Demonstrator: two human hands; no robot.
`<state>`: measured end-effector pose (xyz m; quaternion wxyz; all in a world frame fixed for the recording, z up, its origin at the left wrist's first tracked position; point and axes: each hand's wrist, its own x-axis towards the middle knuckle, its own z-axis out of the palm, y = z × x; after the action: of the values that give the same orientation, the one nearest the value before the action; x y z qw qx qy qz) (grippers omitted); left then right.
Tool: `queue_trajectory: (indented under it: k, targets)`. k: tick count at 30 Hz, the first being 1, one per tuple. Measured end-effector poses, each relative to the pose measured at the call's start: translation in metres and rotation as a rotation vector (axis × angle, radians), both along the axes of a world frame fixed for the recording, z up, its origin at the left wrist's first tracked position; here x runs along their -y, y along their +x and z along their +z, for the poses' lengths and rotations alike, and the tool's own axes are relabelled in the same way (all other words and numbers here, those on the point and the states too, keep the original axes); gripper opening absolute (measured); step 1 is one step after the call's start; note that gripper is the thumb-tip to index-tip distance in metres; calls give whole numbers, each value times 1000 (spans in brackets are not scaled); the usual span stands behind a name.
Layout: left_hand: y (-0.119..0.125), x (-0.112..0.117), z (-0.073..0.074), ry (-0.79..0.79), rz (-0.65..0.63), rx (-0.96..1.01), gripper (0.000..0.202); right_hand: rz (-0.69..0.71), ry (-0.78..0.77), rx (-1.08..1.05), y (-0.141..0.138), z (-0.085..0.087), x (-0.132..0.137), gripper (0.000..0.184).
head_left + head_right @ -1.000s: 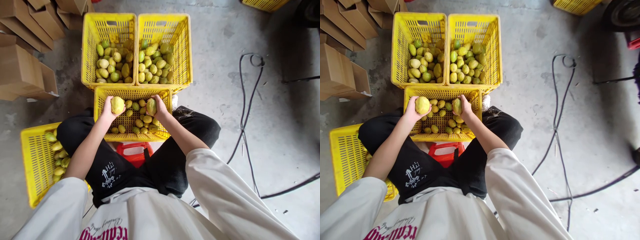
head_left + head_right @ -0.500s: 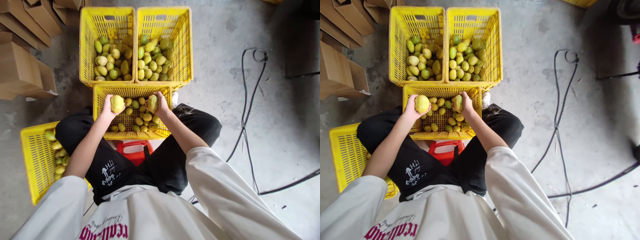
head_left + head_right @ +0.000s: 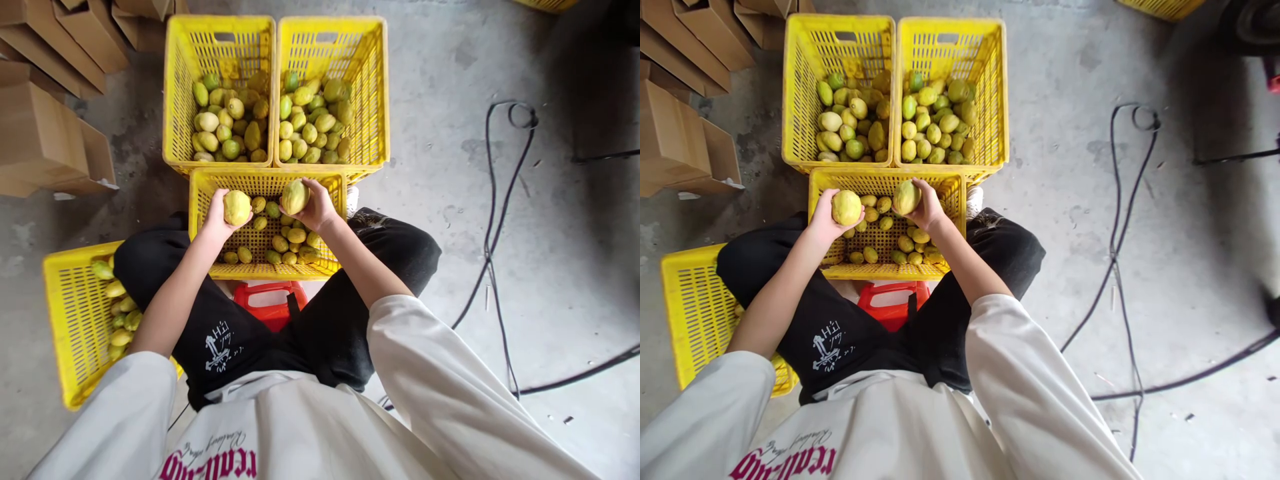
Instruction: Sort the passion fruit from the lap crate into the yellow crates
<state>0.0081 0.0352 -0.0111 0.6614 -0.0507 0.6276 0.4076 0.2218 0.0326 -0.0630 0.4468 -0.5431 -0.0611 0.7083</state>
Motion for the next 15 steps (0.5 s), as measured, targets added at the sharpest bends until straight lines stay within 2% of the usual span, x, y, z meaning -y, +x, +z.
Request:
queue_trajectory:
  k: [4,8,12,15]
  targets:
    - [4,2,4,-30,63,-37,40,-26,1,-3,13,0,2,42]
    - [7,2,11,8,14,-1,33,2,4,20,20,2,5,19]
    - [8,3,13,56,2,13,48,18,38,44,18,0,8,22]
    - [9,4,12,78,-5,9,53,8,62,32,14,-3,9,39]
